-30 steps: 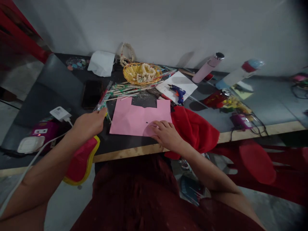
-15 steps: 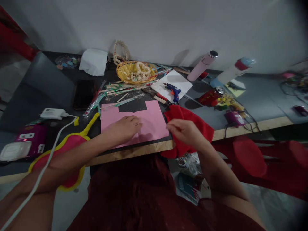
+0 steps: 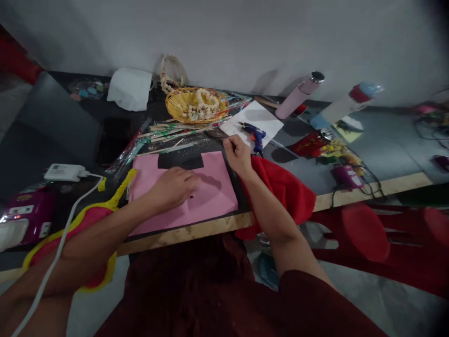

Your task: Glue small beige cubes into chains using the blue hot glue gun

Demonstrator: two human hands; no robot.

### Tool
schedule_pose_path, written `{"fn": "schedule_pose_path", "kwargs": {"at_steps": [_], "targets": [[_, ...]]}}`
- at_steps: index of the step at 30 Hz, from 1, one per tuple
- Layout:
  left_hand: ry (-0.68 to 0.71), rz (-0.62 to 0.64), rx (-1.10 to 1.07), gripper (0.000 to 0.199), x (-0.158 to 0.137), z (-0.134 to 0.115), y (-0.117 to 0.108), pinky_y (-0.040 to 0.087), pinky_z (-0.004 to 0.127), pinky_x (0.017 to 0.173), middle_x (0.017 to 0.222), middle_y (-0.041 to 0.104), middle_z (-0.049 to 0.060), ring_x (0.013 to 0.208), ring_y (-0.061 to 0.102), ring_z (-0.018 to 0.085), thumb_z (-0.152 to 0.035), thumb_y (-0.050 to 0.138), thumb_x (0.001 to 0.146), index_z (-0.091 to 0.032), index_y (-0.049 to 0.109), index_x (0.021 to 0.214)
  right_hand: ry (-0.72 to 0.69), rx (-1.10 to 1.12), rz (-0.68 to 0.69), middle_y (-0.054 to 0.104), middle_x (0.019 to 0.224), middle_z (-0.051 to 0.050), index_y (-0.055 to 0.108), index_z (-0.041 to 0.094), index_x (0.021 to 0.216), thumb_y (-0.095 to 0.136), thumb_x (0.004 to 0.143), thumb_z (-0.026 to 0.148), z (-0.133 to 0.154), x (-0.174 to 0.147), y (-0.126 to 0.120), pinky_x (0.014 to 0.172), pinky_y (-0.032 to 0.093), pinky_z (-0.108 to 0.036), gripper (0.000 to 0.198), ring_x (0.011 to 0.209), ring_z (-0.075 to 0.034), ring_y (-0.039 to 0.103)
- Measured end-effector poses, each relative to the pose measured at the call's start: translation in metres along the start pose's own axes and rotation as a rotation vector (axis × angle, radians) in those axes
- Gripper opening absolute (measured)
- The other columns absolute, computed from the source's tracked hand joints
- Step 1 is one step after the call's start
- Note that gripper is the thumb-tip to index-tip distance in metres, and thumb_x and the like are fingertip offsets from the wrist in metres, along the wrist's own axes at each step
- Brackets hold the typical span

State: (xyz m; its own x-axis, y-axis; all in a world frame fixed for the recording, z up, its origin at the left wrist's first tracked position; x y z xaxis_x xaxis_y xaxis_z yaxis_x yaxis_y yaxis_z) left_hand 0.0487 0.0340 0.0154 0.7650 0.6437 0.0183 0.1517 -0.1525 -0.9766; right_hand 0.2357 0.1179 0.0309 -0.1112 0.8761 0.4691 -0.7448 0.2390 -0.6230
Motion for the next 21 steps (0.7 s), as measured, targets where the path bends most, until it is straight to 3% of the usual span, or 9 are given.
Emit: {"fn": "schedule_pose_path", "kwargs": {"at_steps": [2, 5, 9, 14, 16, 19, 21], "targets": [[-0.162, -0.131, -0.09, 0.033, 0.004, 0.022, -0.001, 0.047, 0.038, 0.091, 0.11, 0.068, 0.011, 0.103, 0.062, 0.024, -0.017, 0.037, 0.093, -0.016, 0.062, 0.115, 0.021, -0.026, 0.0, 0.044, 0.067, 0.003, 0.045, 0.021, 0.074, 0.041, 0.095, 0.049, -0.011, -0.003, 0.01, 0.061, 0.034, -0.026, 0.036, 0.061, -0.01, 0.04], [-0.333, -0.285, -0.253, 0.031, 0.001, 0.045, -0.003, 0.048, 0.033, 0.091, 0.109, 0.067, 0.007, 0.105, 0.061, 0.02, -0.021, 0.037, 0.094, -0.018, 0.061, 0.113, 0.083, -0.042, -0.083, 0.032, 0.06, 0.006, 0.033, 0.023, 0.064, 0.051, 0.09, 0.051, -0.026, -0.008, 0.005, 0.057, 0.03, -0.025, 0.042, 0.057, -0.009, 0.031], [-0.308, -0.332, -0.295, 0.026, -0.003, 0.045, -0.007, 0.049, 0.033, 0.089, 0.105, 0.067, 0.006, 0.101, 0.061, 0.019, -0.023, 0.039, 0.093, -0.019, 0.061, 0.107, 0.116, -0.044, -0.158, 0.023, 0.056, 0.008, 0.021, 0.023, 0.059, 0.055, 0.087, 0.036, -0.033, -0.009, 0.0, 0.055, 0.027, -0.025, 0.045, 0.054, -0.008, 0.024], [-0.362, -0.398, -0.301, 0.011, -0.008, 0.048, -0.013, 0.049, 0.032, 0.08, 0.092, 0.065, 0.005, 0.088, 0.06, 0.019, -0.029, 0.052, 0.088, -0.02, 0.058, 0.089, 0.122, -0.029, -0.214, 0.026, 0.057, 0.007, 0.022, 0.023, 0.061, 0.051, 0.085, 0.023, -0.035, -0.006, 0.0, 0.056, 0.028, -0.024, 0.038, 0.055, -0.008, 0.027], [-0.351, -0.427, -0.301, 0.016, -0.009, 0.049, -0.016, 0.049, 0.033, 0.081, 0.089, 0.064, 0.005, 0.088, 0.06, 0.019, -0.033, 0.055, 0.087, -0.021, 0.053, 0.078, 0.125, -0.02, -0.231, 0.03, 0.06, 0.007, 0.026, 0.024, 0.063, 0.05, 0.087, 0.025, -0.037, -0.006, -0.001, 0.058, 0.031, -0.024, 0.034, 0.056, -0.009, 0.031], [-0.292, -0.491, -0.293, 0.024, -0.011, 0.046, -0.023, 0.049, 0.034, 0.087, 0.099, 0.067, 0.007, 0.095, 0.062, 0.018, -0.033, 0.052, 0.089, -0.021, 0.048, 0.069, 0.144, -0.012, -0.167, 0.041, 0.065, 0.005, 0.043, 0.023, 0.081, 0.047, 0.092, 0.031, -0.042, -0.006, 0.002, 0.062, 0.04, -0.027, 0.014, 0.057, -0.011, 0.04], [-0.247, -0.508, -0.263, 0.028, -0.012, 0.042, -0.027, 0.049, 0.034, 0.09, 0.103, 0.069, 0.008, 0.097, 0.063, 0.018, -0.03, 0.049, 0.091, -0.02, 0.049, 0.065, 0.138, -0.019, -0.109, 0.052, 0.073, 0.001, 0.048, 0.021, 0.102, 0.041, 0.096, 0.035, -0.043, -0.006, 0.005, 0.07, 0.046, -0.031, 0.017, 0.063, -0.014, 0.049]]}}
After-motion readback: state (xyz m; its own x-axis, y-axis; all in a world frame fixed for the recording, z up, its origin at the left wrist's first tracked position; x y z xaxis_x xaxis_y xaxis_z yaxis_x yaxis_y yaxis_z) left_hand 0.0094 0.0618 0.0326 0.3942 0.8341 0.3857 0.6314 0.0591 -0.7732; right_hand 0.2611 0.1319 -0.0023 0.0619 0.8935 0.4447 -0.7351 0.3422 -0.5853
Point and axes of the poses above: each hand's wrist, its own x-axis towards the middle knuckle, its own y-axis out of the palm, z = x × y, the point moved 7 cm from there along x, towards the middle knuckle
